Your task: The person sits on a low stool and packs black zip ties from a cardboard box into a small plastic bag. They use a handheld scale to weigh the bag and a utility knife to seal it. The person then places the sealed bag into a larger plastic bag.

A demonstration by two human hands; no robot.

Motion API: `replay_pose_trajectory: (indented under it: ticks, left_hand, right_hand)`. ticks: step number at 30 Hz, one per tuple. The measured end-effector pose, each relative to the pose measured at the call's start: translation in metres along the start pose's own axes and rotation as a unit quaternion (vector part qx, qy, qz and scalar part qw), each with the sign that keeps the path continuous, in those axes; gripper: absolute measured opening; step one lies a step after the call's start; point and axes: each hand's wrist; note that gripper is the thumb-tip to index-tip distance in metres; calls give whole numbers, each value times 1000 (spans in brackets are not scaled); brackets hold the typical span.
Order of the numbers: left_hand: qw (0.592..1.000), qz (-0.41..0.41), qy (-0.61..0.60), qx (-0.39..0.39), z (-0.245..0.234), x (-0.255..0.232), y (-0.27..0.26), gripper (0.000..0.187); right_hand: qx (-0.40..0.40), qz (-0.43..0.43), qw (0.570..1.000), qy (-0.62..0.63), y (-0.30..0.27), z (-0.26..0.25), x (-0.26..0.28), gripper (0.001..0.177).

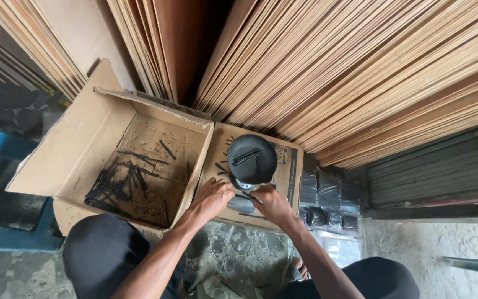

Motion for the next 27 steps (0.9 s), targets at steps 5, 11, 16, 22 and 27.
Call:
replay_pose_trajectory:
  ticks: [5, 11, 16, 22, 27]
  left_hand:
    - [1000, -5, 15, 0, -1, -1, 0, 4]
    - [1000, -2, -8, -20, 14, 3, -1, 5]
    - [999, -15, -16, -27, -18, -8, -5, 6]
    - [1000, -15, -5, 15, -30, -7, -5, 8]
    - [999, -31, -18, 37, -9, -4, -2, 9]
  right_hand:
    - [54, -44, 990, -124, 12, 26, -21, 9]
    - [39, -43, 986, -157, 17, 37, -25, 8]
    - [64, 11, 995, -73, -9, 15, -4, 30]
    - [-27, -162, 971, -171, -22, 23, -34, 10]
    - [-37, -33, 990, 133, -4, -13, -2, 12]
Point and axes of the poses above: each hand's wrist, its own y-axis towards the middle knuckle, its own z-axis out of the palm, x = y × z, and after that the axes turned 3 degrees about z, right-handed
